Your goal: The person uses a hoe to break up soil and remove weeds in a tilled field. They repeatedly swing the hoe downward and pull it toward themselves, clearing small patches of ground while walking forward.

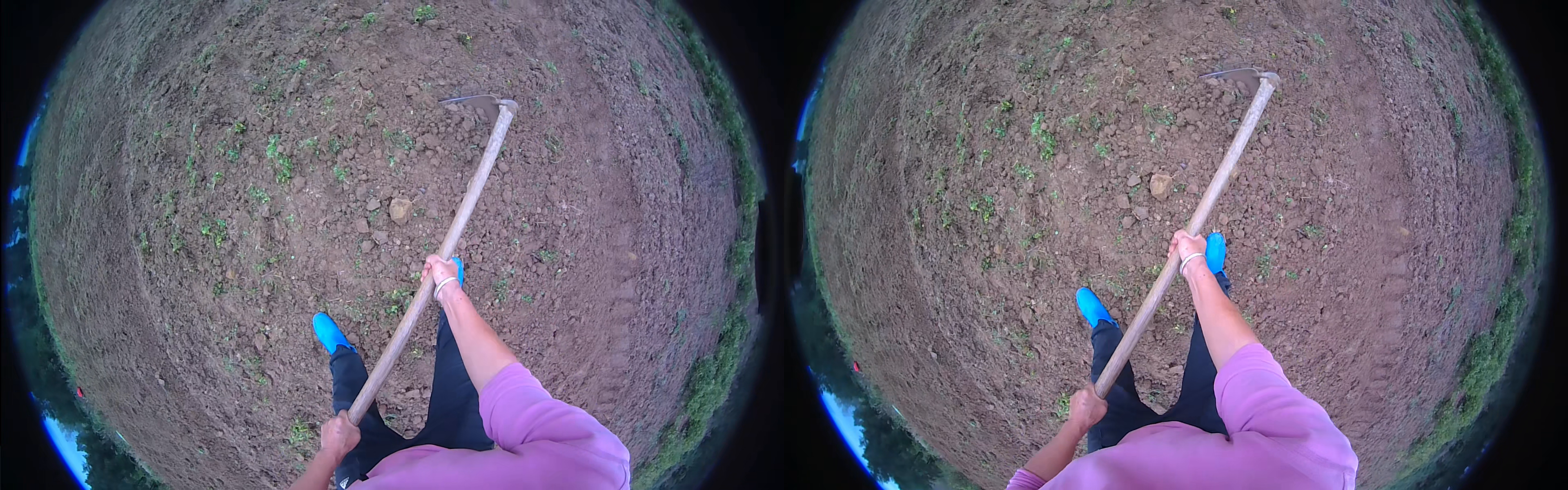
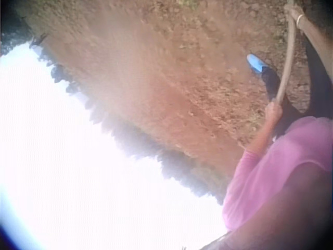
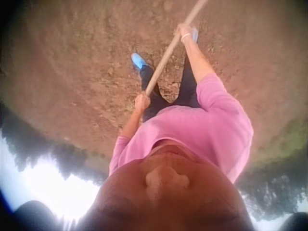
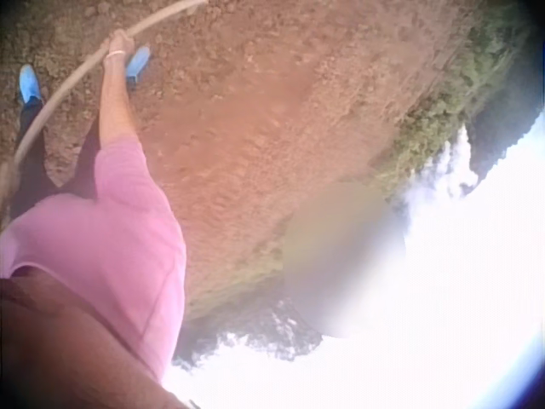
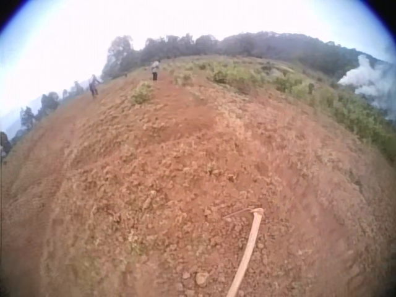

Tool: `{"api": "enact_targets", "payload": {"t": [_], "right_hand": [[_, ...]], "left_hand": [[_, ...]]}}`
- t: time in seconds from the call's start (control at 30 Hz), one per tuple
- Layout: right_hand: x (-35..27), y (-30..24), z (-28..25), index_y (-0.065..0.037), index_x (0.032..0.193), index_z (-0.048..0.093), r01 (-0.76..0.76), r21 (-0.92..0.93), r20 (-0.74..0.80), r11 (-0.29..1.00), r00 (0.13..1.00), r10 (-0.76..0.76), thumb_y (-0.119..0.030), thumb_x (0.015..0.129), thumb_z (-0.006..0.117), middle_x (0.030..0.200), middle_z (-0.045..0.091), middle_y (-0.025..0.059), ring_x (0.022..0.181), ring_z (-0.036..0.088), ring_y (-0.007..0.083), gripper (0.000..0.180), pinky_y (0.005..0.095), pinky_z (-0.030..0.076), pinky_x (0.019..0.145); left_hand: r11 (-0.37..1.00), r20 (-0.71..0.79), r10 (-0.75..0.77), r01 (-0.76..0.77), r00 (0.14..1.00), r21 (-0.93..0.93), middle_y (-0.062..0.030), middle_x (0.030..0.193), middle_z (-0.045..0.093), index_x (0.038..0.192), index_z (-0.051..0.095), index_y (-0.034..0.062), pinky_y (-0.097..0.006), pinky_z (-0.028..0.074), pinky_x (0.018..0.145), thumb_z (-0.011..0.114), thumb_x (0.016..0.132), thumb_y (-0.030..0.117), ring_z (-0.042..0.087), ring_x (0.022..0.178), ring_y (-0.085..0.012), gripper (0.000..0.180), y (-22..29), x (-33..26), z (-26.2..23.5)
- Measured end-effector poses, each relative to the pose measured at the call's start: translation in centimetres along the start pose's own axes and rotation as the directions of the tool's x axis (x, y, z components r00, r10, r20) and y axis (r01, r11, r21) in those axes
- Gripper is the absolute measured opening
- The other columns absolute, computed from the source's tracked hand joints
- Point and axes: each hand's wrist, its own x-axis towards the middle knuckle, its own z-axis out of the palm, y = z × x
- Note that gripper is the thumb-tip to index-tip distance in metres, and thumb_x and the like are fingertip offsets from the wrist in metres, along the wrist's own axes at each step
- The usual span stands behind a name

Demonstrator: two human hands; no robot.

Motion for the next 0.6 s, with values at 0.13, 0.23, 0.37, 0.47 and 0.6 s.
{"api": "enact_targets", "payload": {"t": [0.13, 0.23, 0.37, 0.47, 0.6], "right_hand": [[-11.9, 7.3, -2.3, -0.002, 0.057, 0.044, -0.331, 0.083, -0.009, 0.94, 0.943, 0.333, -0.006, 0.069, 0.051, 0.05, 0.045, 0.0064, 0.039, 0.047, 0.0175, 0.015, 0.0326, 0.043, 0.038], [-16.3, 11.4, -3.2, -0.003, 0.055, 0.043, -0.477, 0.076, -0.072, 0.876, 0.873, 0.482, -0.007, 0.068, 0.052, 0.05, 0.045, 0.007, 0.041, 0.048, 0.0193, 0.016, 0.0337, 0.044, 0.04], [-17.2, 11.8, -2.8, -0.003, 0.055, 0.044, -0.502, 0.049, -0.098, 0.863, 0.858, 0.505, -0.007, 0.067, 0.053, 0.049, 0.045, 0.0077, 0.041, 0.048, 0.0205, 0.015, 0.0342, 0.044, 0.04], [-16.5, 8.0, -1.1, -0.003, 0.054, 0.044, -0.425, 0.051, -0.12, 0.904, 0.896, 0.428, -0.005, 0.066, 0.052, 0.049, 0.045, 0.0082, 0.038, 0.047, 0.0203, 0.015, 0.0333, 0.042, 0.036], [-15.0, 0.0, 2.3, -0.003, 0.055, 0.045, -0.164, 0.025, -0.049, 0.986, 0.985, 0.165, -0.004, 0.066, 0.051, 0.048, 0.044, 0.0064, 0.039, 0.047, 0.0182, 0.013, 0.0301, 0.041, 0.036]], "left_hand": [[0.978, 0.141, -0.163, 0.141, 0.976, 0.155, -0.0191, 0.067, 0.058, 0.078, 0.05, 0.0022, -0.04, 0.045, 0.066, 0.049, 0.066, 0.025, 0.059, 0.067, -0.0325, 0.026, -9.6, -9.3, 2.7], [0.961, 0.215, -0.226, 0.181, 0.95, 0.21, -0.0176, 0.066, 0.059, 0.078, 0.051, 0.0025, -0.039, 0.045, 0.065, 0.055, 0.062, 0.051, 0.059, 0.066, -0.0313, 0.051, -15.3, -13.1, 5.0], [0.974, 0.173, -0.142, 0.106, 0.975, 0.202, -0.018, 0.065, 0.058, 0.076, 0.051, 0.0032, -0.039, 0.046, 0.064, 0.056, 0.063, 0.046, 0.059, 0.066, -0.0314, 0.045, -17.6, -13.2, 6.8], [0.99, 0.092, -0.046, 0.034, 0.995, 0.134, -0.0184, 0.065, 0.058, 0.074, 0.051, 0.0038, -0.039, 0.045, 0.064, 0.056, 0.064, 0.033, 0.058, 0.065, -0.032, 0.031, -16.2, -9.7, 5.7], [0.993, -0.075, 0.024, -0.015, 0.997, 0.116, -0.018, 0.07, 0.059, 0.078, 0.051, 0.005, -0.039, 0.045, 0.067, 0.049, 0.066, 0.021, 0.059, 0.067, -0.031, 0.021, -12.3, -2.2, 1.7]]}}
